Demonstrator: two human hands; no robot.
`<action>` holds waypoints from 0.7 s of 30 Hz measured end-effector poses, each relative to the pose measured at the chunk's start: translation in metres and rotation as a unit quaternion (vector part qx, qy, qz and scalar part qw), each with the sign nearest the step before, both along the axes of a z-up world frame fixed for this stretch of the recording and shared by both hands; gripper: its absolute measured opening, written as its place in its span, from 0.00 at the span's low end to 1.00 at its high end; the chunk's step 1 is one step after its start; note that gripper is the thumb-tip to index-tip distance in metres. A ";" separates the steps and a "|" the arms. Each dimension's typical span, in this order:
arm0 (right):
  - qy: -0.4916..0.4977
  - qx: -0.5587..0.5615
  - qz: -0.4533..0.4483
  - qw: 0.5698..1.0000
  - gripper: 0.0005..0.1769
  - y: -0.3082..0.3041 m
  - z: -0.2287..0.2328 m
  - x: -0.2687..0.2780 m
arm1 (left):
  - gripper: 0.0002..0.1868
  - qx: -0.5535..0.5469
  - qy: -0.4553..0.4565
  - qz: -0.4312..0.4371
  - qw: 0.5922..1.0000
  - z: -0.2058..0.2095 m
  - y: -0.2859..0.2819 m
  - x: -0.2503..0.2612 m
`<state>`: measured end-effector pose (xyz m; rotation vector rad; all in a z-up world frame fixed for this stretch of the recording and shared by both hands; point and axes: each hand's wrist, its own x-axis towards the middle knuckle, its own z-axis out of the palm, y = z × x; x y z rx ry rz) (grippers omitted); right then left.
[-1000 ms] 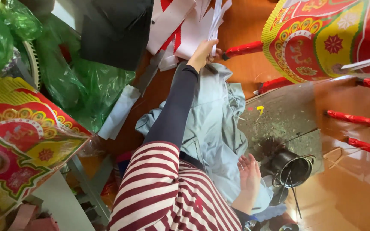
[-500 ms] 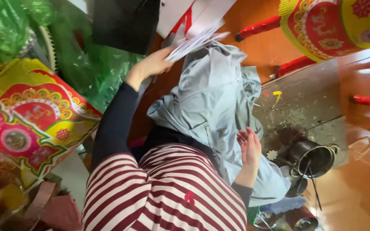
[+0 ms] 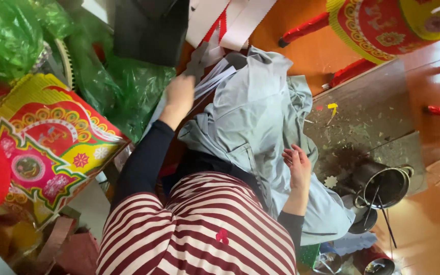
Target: Decorating and assembling traditional paper horse lanterns using paper cutouts and adhesive.
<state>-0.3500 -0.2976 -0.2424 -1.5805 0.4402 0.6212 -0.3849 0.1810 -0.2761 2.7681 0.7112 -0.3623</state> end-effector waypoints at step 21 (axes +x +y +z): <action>-0.009 0.004 -0.040 0.999 0.22 -0.005 0.011 -0.014 | 0.04 -0.069 -0.327 0.029 0.942 -0.058 -0.051 0.102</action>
